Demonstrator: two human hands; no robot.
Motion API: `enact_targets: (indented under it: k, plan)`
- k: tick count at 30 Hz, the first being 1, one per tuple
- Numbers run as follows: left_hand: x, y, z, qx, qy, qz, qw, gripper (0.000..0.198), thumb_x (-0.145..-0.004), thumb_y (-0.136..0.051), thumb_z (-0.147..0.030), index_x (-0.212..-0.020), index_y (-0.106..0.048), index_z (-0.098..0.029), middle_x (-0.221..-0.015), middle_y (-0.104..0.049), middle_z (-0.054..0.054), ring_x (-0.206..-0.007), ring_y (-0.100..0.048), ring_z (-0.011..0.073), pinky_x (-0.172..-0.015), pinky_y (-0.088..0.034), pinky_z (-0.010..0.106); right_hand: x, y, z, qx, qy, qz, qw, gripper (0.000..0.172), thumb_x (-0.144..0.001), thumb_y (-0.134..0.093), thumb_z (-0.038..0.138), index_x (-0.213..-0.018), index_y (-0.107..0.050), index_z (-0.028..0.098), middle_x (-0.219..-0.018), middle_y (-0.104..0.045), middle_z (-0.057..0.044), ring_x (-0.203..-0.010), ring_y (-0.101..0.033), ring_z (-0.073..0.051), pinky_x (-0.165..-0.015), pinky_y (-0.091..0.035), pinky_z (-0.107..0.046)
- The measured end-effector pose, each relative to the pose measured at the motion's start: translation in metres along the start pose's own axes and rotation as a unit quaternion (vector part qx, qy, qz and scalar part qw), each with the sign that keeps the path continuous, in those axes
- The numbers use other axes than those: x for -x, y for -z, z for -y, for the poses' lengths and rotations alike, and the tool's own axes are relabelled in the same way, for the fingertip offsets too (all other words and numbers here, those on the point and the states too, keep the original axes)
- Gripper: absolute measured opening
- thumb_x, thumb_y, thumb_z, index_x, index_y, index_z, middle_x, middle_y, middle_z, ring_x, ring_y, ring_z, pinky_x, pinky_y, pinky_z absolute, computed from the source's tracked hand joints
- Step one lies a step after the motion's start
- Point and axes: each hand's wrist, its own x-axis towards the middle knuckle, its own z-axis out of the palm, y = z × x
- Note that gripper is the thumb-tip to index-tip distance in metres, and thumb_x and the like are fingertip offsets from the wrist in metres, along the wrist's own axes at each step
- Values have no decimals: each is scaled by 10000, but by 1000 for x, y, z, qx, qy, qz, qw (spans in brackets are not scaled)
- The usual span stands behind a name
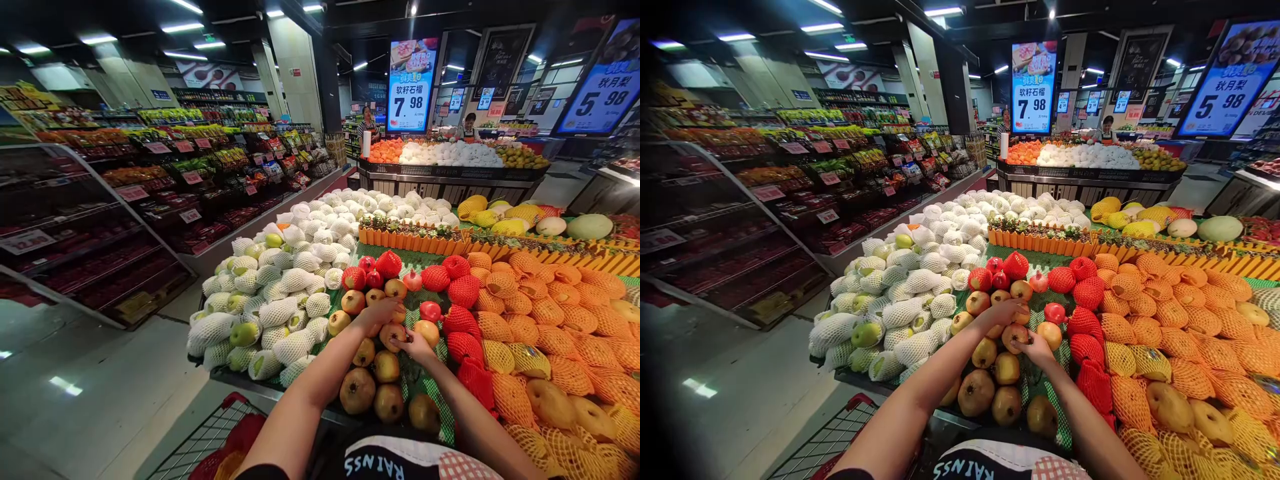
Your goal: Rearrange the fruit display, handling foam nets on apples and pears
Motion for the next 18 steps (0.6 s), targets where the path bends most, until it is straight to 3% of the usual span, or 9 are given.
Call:
enact_targets:
  k: [3, 7, 12, 18]
  plan:
    - [7, -5, -2, 0, 53, -33, 998, 414, -893, -682, -80, -1269, -732, -244, -1431, -716, 51, -1412, -606, 256, -1166, -507, 374, 1, -1, 2, -8, 6, 19, 1000, 499, -782, -788, 525, -1150, -684, 205, -1137, -812, -86, -1121, -752, -323, -1002, -602, -435]
    - [18, -10, -7, -8, 137, -74, 988, 467, -913, -749, -250, -1363, -649, -177, -1418, -687, 152, -1316, -655, 332, -1096, -549, 431, 6, -14, 6, 37, 4, -26, 999, 438, -847, -750, 513, -1169, -609, 251, -1189, -773, -91, -1158, -726, -335, -1034, -572, -460]
    - [21, -10, -14, -13, 179, -79, 981, 242, -969, -691, -295, -1171, -688, -161, -1200, -743, 153, -1159, -698, 324, -992, -562, 448, 6, -26, 11, 138, -18, -87, 986, 487, -803, -783, 517, -1138, -568, 236, -1155, -710, -141, -1149, -703, -409, -1011, -555, -522]
    - [8, -6, -16, -6, 175, -73, 982, 92, -969, -681, -247, -966, -708, -158, -1132, -759, 120, -1126, -692, 277, -972, -536, 379, 0, -27, 5, 147, -9, -74, 986, 478, -842, -739, 549, -1135, -544, 226, -1181, -728, -141, -1141, -726, -349, -982, -570, -454]
